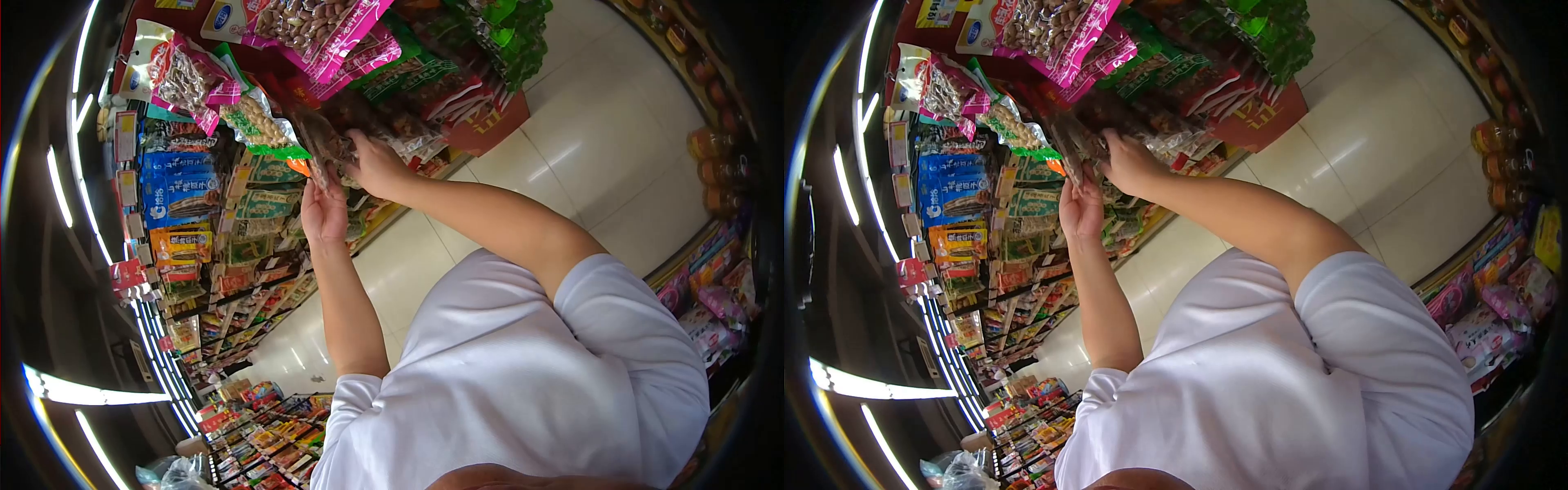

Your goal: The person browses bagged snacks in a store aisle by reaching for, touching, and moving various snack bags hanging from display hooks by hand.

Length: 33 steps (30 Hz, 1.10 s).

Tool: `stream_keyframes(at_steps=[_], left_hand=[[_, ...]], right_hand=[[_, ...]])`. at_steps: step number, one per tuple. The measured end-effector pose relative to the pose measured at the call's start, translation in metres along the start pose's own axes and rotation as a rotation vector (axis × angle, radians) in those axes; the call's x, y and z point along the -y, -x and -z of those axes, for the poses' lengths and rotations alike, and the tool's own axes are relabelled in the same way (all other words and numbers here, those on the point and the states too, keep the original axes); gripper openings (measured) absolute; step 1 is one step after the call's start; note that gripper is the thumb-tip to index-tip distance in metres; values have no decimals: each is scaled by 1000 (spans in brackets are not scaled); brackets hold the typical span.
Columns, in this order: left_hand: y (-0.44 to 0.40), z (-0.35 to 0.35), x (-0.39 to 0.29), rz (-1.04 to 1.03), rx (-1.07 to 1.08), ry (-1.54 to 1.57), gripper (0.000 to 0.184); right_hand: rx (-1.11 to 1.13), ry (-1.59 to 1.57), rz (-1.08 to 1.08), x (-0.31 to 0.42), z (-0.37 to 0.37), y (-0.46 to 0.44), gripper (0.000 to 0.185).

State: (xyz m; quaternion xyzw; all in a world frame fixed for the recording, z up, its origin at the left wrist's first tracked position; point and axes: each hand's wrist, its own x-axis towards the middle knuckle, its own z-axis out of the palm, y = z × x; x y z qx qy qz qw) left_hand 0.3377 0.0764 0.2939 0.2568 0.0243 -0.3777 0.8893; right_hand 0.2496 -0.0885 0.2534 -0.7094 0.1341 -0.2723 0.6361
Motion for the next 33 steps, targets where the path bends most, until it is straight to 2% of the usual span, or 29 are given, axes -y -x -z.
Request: stream_keyframes(at_steps=[5, 8, 9, 13, 16, 19, 25, 28, 31, 33], left_hand=[[-1, 2, -2, -46, -52, -22, 33], [2, 11, -7, -42, 0, -126, 32], [0, 7, -4, -111, -154, -254, 34], [1, -7, 3, -73, -185, -344, 39], [-1, -10, 5, -59, -214, -418, 42], [-5, -8, 6, -25, -152, -465, 44], [-10, 5, 2, -38, -162, -419, 45], [-12, 6, -2, 68, 60, -294, 43], [-11, 6, -5, -34, -164, -252, 39], [-11, 5, -5, -57, -227, -252, 36]], right_hand=[[131, 136, 116, 12, 7, 3, 49], [123, 325, 227, 35, 14, 14, 45], [186, 420, 194, 46, 16, 14, 42], [78, 574, 392, 56, 18, 19, 39], [89, 574, 394, 63, 19, 18, 41], [137, 591, 379, 69, 22, 18, 42], [247, 540, 383, 80, 30, 18, 41], [267, 528, 340, 78, 28, 15, 39], [264, 376, 265, 77, 35, 15, 38], [297, 332, 191, 72, 38, 13, 40]])
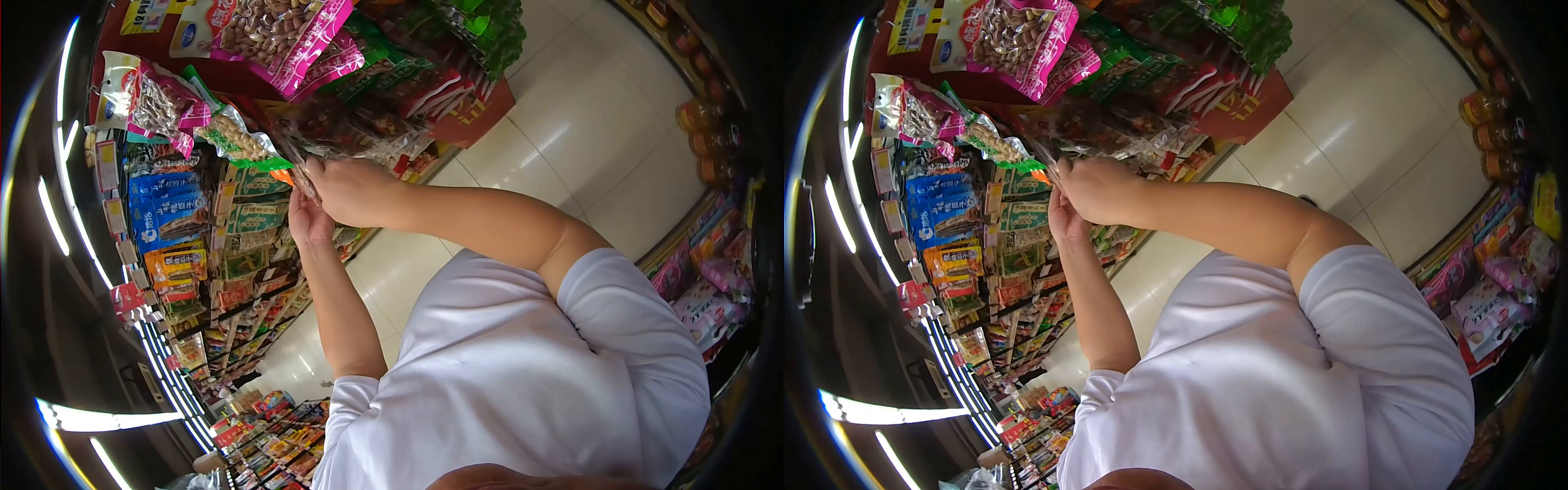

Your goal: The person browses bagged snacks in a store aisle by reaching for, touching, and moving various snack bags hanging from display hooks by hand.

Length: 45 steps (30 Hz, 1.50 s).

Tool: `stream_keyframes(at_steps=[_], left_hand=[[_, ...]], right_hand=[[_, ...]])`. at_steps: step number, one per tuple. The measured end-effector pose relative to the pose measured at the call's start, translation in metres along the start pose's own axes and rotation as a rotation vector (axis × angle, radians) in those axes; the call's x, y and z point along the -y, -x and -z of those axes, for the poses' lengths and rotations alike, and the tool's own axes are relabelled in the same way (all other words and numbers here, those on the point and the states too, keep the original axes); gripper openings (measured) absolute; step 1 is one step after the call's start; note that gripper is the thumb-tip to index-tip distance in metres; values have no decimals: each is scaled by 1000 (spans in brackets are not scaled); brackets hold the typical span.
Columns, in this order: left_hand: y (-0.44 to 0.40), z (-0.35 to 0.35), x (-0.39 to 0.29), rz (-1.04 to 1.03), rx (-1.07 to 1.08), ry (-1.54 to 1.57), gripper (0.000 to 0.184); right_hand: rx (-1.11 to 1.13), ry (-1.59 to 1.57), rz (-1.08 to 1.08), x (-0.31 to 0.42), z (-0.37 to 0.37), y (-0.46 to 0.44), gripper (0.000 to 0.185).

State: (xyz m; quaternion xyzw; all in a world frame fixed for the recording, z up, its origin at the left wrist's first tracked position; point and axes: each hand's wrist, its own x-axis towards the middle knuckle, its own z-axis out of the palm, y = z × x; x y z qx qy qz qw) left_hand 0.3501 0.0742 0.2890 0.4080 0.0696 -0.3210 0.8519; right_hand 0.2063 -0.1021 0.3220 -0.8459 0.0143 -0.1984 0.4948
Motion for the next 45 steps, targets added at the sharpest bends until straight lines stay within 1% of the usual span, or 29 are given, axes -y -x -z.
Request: stream_keyframes(at_steps=[1, 4, 7, 8, 9, 10, 13, 16, 19, 22, 26, 29, 32, 36, 38, 41, 44, 45], left_hand=[[0, -2, 0, -8, -32, 1, 35], [0, -4, 0, -20, -47, 25, 32], [5, -7, 1, -41, -95, -28, 31], [6, -13, 4, -71, -157, -69, 31], [6, -11, 3, -71, -168, -74, 31], [3, -9, 2, -70, -175, -79, 31], [0, -4, 1, -61, -155, -98, 31], [-5, 5, -3, -52, -118, -96, 30], [-4, 4, -2, -64, -126, -100, 29], [-4, 4, -3, -60, -111, -102, 28], [-4, 0, -2, -77, -124, -143, 27], [-4, -2, -4, -75, -154, -84, 26], [-9, 9, -9, -37, -92, -25, 29], [-8, 6, -5, -64, -117, -64, 29], [-13, 14, -9, -45, -93, -50, 29], [-12, 12, -7, -41, -82, -41, 28], [-10, 5, -4, -74, -129, -65, 28], [-13, 10, -5, -61, -113, -41, 28]], right_hand=[[20, -28, -29, -4, 1, 0, 41], [-88, -182, -6, -23, 7, 13, 45], [-525, -128, 9, -67, -6, 19, 53], [-515, -126, -62, -80, -9, 20, 56], [-508, -121, -133, -92, -13, 19, 59], [-493, -79, -196, -99, -17, 19, 57], [-335, -200, -255, -114, -27, 18, 55], [-313, -287, -264, -118, -38, 14, 48], [-168, -389, -325, -116, -40, 11, 40], [-213, -288, -199, -101, -47, 19, 35], [-196, -283, -116, -80, -59, 20, 35], [-162, -281, -114, -80, -59, 17, 35], [-197, -271, -75, -83, -60, 16, 36], [-236, -208, -57, -89, -61, 14, 35], [-241, -210, -87, -97, -63, 12, 36], [-312, -30, -62, -103, -52, 17, 41], [-385, 99, -74, -108, -46, 21, 49], [-406, 64, -68, -109, -47, 23, 51]])
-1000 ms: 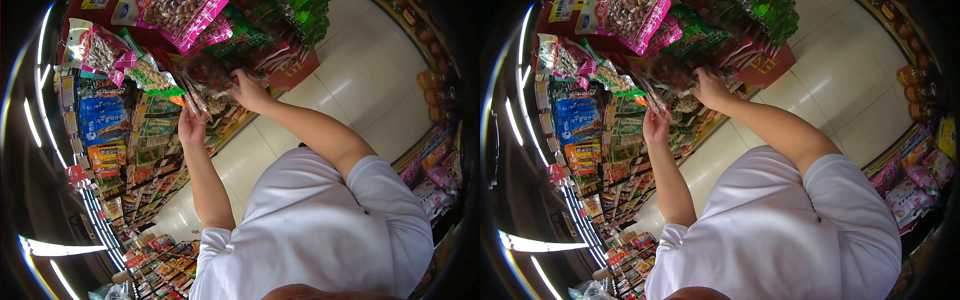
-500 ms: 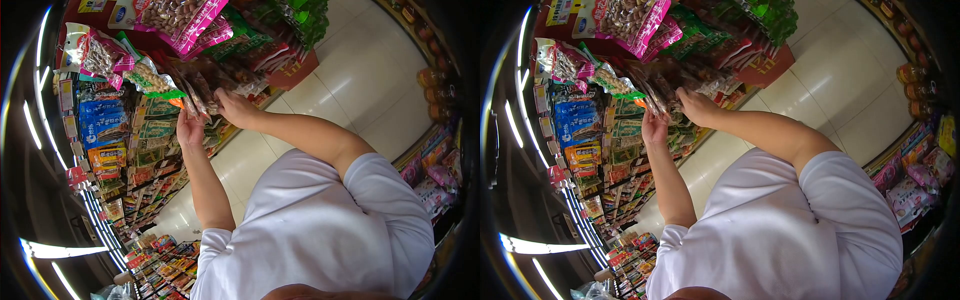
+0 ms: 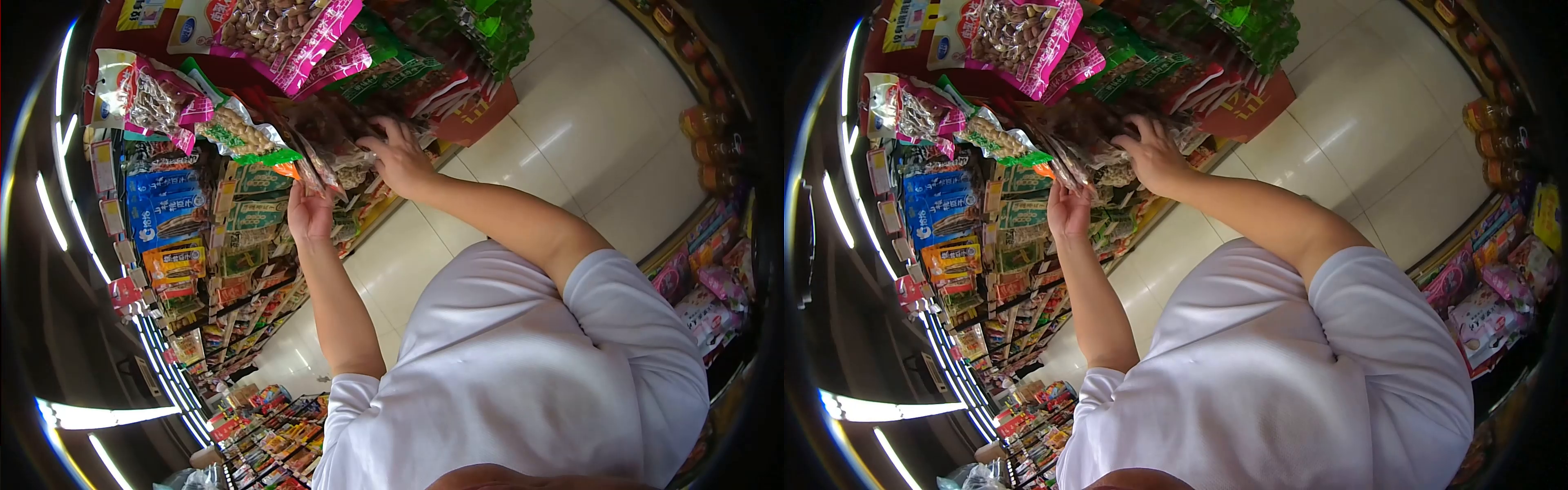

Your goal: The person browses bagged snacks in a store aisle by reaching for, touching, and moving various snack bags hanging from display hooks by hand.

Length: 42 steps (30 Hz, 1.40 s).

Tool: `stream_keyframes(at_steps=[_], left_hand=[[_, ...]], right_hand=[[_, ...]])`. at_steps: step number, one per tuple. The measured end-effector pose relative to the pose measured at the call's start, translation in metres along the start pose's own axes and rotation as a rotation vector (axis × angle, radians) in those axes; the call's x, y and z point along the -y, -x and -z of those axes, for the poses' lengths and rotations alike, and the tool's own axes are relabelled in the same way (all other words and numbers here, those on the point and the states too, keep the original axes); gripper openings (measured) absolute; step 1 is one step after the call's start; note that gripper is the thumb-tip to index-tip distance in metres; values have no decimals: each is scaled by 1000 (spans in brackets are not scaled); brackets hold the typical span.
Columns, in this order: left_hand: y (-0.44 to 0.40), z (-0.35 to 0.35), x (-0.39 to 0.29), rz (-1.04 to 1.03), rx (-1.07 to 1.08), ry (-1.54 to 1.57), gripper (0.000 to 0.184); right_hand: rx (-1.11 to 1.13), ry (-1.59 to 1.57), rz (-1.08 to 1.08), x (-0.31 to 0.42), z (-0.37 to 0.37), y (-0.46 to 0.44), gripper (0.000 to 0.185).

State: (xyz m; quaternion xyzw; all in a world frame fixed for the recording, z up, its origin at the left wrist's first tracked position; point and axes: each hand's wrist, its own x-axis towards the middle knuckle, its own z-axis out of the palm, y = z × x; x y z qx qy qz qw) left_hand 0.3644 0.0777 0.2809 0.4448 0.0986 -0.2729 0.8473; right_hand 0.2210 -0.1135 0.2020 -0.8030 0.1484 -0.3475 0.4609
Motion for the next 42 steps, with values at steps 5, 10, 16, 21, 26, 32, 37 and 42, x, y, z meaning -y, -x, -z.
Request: stream_keyframes(at_steps=[5, 10, 16, 21, 26, 32, 37, 42], left_hand=[[-5, -1, 4, -3, -16, -12, 28], [-5, -6, 9, -14, -4, -14, 26], [-9, -9, 14, -2, 46, 14, 18], [-20, -8, 29, -97, 22, -3, 18], [-24, -11, 34, -127, -14, 21, 21], [-21, -9, 34, -140, 23, -22, 33], [-6, -25, 32, -152, 6, -90, 30], [-1, -18, 32, -180, 137, -159, 37]], right_hand=[[50, -198, -40, 2, -8, 9, 58], [42, -111, 32, 6, -12, 13, 59], [-14, 64, 119, -4, -4, 10, 59], [95, -152, 27, -6, -9, 18, 63], [-104, -433, -170, -12, -17, 15, 69], [145, -455, -468, -17, -11, -4, 76], [106, -46, -144, -11, -21, 20, 82], [99, -266, -158, -28, -30, 16, 81]])
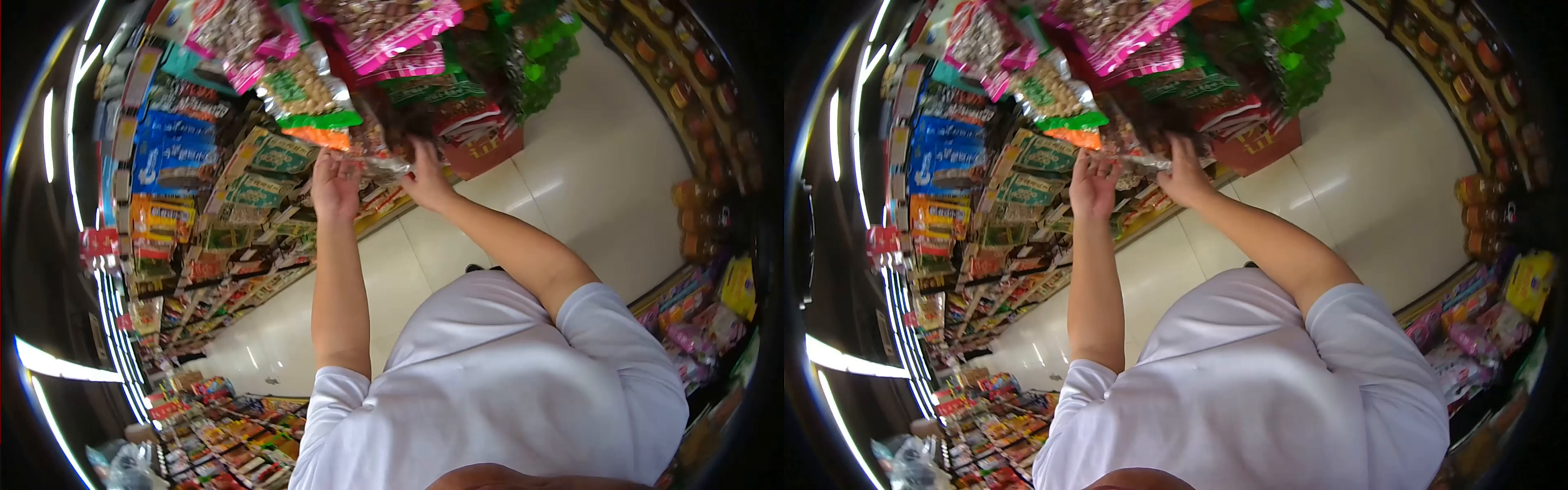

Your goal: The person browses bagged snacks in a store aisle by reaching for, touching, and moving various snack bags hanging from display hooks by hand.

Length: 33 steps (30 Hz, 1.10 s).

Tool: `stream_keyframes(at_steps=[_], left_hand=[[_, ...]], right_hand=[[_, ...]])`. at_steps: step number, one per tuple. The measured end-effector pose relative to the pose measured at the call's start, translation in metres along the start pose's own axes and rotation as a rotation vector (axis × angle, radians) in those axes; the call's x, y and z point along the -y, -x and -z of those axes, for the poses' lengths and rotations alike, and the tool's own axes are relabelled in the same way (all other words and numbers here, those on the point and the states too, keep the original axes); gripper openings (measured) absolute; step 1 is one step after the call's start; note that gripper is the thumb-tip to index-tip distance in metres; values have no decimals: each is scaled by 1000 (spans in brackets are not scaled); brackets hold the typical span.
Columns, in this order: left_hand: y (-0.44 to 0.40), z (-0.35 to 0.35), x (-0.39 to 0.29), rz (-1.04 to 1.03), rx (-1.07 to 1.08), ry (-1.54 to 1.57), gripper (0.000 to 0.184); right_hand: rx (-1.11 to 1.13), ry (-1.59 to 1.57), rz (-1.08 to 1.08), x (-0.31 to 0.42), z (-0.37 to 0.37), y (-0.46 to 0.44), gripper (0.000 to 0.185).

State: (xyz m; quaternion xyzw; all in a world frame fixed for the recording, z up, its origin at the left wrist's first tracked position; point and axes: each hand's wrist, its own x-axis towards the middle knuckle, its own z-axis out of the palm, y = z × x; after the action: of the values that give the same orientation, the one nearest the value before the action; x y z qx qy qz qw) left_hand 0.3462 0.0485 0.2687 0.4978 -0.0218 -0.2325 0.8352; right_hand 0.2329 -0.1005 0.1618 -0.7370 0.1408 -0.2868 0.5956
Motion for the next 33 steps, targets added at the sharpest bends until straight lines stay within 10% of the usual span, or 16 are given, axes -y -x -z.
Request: stream_keyframes(at_steps=[13, 19, 24, 29, 33], left_hand=[[74, 58, 58, 229, 151, -310, 39], [157, 234, 138, 167, 212, -1133, 40], [302, 441, 168, 568, 314, -1448, 38], [460, 608, 176, 725, -515, -858, 22], [509, 655, 150, 1094, -502, -878, 21]], right_hand=[[30, 296, 126, -58, 21, 8, 78], [85, 302, -192, -155, 60, 106, 72], [292, 856, -650, -252, 129, 282, 61], [515, 974, -707, -172, 99, 314, 49], [196, 566, -519, -124, 30, 219, 43]])
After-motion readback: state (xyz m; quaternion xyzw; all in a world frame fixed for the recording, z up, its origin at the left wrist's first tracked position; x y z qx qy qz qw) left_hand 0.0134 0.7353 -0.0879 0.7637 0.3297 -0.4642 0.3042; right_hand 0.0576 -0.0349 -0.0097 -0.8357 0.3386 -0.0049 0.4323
